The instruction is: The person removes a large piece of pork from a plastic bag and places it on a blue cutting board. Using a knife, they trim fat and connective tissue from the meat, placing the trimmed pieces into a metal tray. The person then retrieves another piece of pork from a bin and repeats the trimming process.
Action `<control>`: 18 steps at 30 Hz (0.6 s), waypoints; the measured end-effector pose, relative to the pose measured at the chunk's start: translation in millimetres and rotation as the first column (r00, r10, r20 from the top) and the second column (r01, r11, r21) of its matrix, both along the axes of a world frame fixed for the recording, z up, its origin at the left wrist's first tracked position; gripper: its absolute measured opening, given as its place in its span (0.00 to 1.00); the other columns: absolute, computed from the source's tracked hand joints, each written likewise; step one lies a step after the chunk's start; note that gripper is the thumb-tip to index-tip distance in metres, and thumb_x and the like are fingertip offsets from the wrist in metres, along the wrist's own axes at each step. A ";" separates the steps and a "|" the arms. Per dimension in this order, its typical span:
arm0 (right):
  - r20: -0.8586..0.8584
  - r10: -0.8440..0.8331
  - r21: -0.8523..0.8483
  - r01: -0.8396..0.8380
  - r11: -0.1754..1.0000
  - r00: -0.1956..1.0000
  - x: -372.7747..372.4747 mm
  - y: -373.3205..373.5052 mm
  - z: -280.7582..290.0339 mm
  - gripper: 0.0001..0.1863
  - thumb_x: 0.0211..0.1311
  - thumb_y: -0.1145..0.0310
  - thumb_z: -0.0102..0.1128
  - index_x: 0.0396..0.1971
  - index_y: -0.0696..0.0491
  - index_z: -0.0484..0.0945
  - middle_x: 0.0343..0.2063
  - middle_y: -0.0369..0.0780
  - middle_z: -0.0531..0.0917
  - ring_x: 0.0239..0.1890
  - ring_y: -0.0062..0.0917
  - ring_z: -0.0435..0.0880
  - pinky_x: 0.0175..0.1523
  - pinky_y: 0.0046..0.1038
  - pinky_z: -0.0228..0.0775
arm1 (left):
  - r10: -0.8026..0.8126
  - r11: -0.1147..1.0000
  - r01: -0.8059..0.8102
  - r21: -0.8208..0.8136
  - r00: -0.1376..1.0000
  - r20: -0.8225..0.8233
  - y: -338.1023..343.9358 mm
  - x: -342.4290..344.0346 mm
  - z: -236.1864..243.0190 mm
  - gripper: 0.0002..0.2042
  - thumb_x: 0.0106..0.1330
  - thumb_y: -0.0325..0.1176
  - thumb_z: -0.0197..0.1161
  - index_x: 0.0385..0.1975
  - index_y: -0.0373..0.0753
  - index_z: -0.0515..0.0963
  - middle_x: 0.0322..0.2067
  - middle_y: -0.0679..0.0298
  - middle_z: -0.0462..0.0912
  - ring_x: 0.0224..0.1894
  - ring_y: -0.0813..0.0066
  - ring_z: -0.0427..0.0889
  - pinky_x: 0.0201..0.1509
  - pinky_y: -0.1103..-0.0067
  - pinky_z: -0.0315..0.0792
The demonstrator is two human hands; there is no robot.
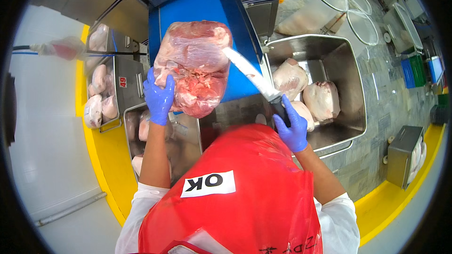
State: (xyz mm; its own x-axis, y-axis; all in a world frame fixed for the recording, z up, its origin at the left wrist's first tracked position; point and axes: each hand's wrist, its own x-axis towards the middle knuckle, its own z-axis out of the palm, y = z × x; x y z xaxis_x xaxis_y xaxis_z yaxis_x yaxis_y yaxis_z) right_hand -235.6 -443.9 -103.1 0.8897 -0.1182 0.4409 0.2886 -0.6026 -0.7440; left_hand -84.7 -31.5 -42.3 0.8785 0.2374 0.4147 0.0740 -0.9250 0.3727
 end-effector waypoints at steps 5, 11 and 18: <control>-0.271 -0.414 0.266 0.481 0.835 0.869 -16.9 -36.2 -80.4 0.18 0.75 0.68 0.63 0.58 0.63 0.81 0.48 0.52 0.88 0.49 0.40 0.88 0.57 0.37 0.78 | -0.030 0.999 0.030 -0.025 1.000 0.007 4.3 1.2 -4.5 0.39 0.64 0.54 0.72 0.72 0.40 0.70 0.53 0.38 0.79 0.54 0.35 0.81 0.59 0.50 0.76; -0.700 -0.592 -0.414 0.448 0.792 0.400 -74.0 -80.7 -160.0 0.27 0.61 0.49 0.69 0.56 0.49 0.84 0.44 0.57 0.89 0.48 0.57 0.88 0.55 0.54 0.79 | -0.074 0.997 0.074 -0.031 0.997 0.010 7.0 3.7 -3.7 0.38 0.66 0.50 0.72 0.71 0.34 0.70 0.56 0.36 0.80 0.59 0.35 0.80 0.64 0.52 0.74; -0.828 -0.370 -0.336 0.155 0.929 0.422 -92.2 -65.7 -174.3 0.20 0.63 0.57 0.65 0.52 0.48 0.82 0.45 0.54 0.89 0.48 0.54 0.88 0.54 0.52 0.80 | -0.078 0.997 0.077 -0.026 0.996 -0.040 9.2 3.5 0.2 0.37 0.71 0.47 0.69 0.72 0.28 0.68 0.62 0.35 0.77 0.64 0.40 0.79 0.69 0.58 0.72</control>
State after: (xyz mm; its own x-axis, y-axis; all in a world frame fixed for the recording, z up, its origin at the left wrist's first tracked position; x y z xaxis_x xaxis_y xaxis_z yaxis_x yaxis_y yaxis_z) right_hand -327.9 -509.7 -277.4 0.7506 -0.4331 -0.4990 -0.6366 -0.6762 -0.3708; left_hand -81.2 -22.3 -42.1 0.9107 0.1776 0.3730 0.0181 -0.9191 0.3935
